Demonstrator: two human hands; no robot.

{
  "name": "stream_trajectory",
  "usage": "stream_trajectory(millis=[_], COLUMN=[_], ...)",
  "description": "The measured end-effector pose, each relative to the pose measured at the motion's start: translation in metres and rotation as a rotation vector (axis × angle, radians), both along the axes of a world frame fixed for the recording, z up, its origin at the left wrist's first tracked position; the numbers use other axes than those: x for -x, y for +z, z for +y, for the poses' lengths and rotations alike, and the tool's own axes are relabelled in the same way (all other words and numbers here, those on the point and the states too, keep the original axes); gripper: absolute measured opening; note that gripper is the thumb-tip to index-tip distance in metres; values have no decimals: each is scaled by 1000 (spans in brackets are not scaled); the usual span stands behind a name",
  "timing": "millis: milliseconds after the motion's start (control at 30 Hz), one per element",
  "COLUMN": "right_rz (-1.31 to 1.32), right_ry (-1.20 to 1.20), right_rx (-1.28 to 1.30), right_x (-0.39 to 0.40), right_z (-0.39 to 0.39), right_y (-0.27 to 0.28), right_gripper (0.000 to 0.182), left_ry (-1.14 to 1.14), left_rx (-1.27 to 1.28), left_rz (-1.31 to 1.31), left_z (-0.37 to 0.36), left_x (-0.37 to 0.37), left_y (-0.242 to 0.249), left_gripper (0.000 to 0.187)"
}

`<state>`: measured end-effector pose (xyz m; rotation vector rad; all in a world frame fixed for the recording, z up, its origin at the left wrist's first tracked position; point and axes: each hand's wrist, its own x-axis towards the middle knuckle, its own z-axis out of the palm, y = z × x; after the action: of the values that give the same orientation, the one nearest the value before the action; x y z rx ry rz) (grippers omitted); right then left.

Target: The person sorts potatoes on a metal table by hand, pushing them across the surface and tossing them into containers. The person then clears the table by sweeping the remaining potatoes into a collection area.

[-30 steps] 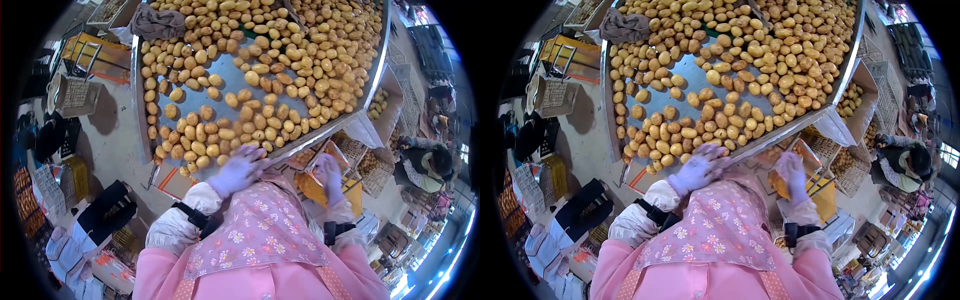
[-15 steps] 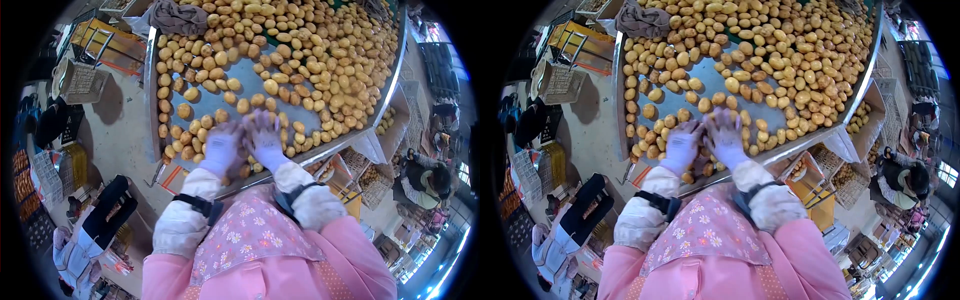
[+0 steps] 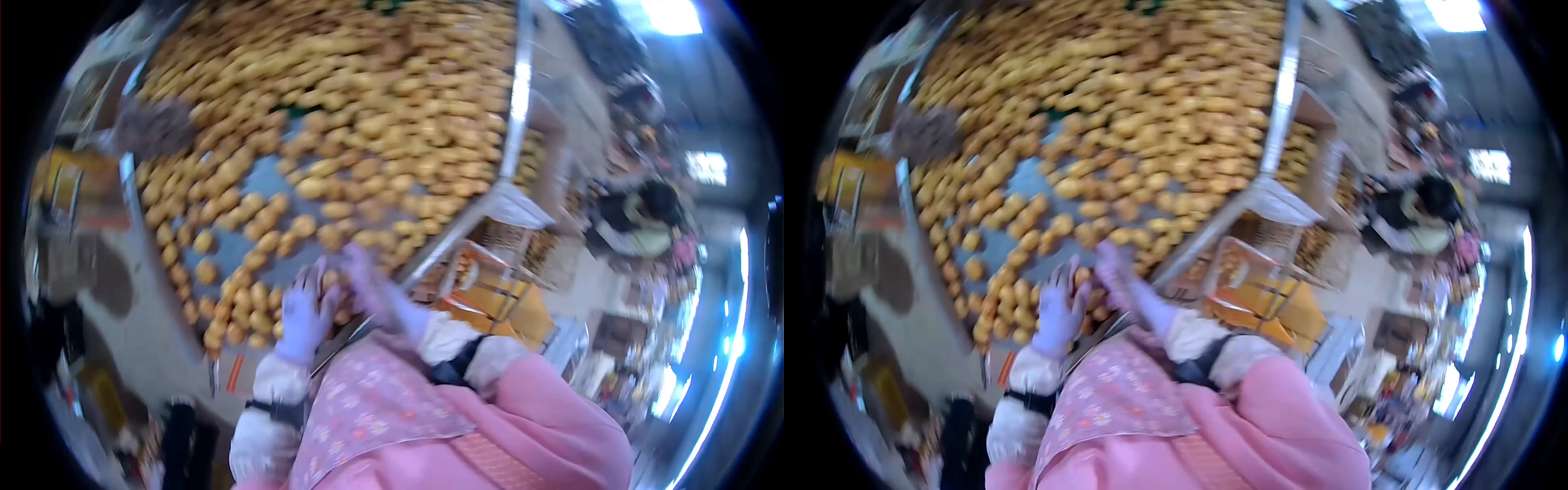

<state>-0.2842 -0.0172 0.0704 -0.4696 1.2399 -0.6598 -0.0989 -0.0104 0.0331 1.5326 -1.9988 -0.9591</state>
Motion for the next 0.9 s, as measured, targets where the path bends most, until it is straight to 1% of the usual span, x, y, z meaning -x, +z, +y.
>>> stream_trajectory(millis=[33,67,100,167,200,233,267,300,367,400,467,500,533,567,600,633,667,700,767,833,867,900], right_rz=[-202,-170,-110,328,368,408,432,449,1632,1637,1898,1696,1621,1621,1466,1363,1317,1298,1145,790,591,496], right_ry=[-15,-135,-29,-40,-162,-278,-332,-384,412,398,243,257,224,253,268,232,306,527,727,942,1187,1116], right_rx=[-12,186,1,227,339,453,400,341,184,187,531,603,624,779,788,824,793,763,1003,1444,1502,1519], right_x=[3,-7,15,50,76,112,160,200,222,223,209,180,155,117,81,39,-4,-36,-73,-55,-28,2], right_z=[12,18,22,31,47,65,82,98,87,76,45,16,-6,-18,-34,-50,-53,-50,-19,-3,-15,-36], right_y=[-10,-22,-36,-13,-22,-45,-70,-81,2,9,12,38,8,12,-20,-51,-64,-60,-72,-93,-90,-76], right_gripper=[69,50,28,18,17,16,19,24,40,40,50,51,50,51,56,62,66,66,65,57,48,42], left_ry=[-102,-190,-230,-269,-171,-67,218,500,331,326,-50,322,318,315,253,199,45,-95,-235,-295,-337,-300], left_rx=[80,169,198,122,121,119,-43,-217,128,139,-302,-311,-164,-19,-10,-6,-33,-64,-152,-39,-11,-47], left_rz=[-4,-19,2,-125,-83,-38,248,527,-208,-203,-1337,-973,-911,-843,-719,-599,-462,-329,-407,-423,-407,-335], left_z=[2,3,3,-3,-5,-8,-4,1,-10,-5,2,9,19,27,32,36,42,50,70,83,86,94], left_x=[13,21,20,-3,-23,-49,-85,-123,-194,-207,-219,-156,-131,-109,-77,-46,-31,-24,-31,-70,-94,-119], left_y=[14,25,29,22,10,-8,-41,-70,-62,-74,-98,-52,-58,-68,-48,-28,-22,-19,-10,-11,-6,-5], left_gripper=[61,62,62,62,58,55,52,49,49,49,53,58,60,62,63,65,62,59,52,44,49,54])
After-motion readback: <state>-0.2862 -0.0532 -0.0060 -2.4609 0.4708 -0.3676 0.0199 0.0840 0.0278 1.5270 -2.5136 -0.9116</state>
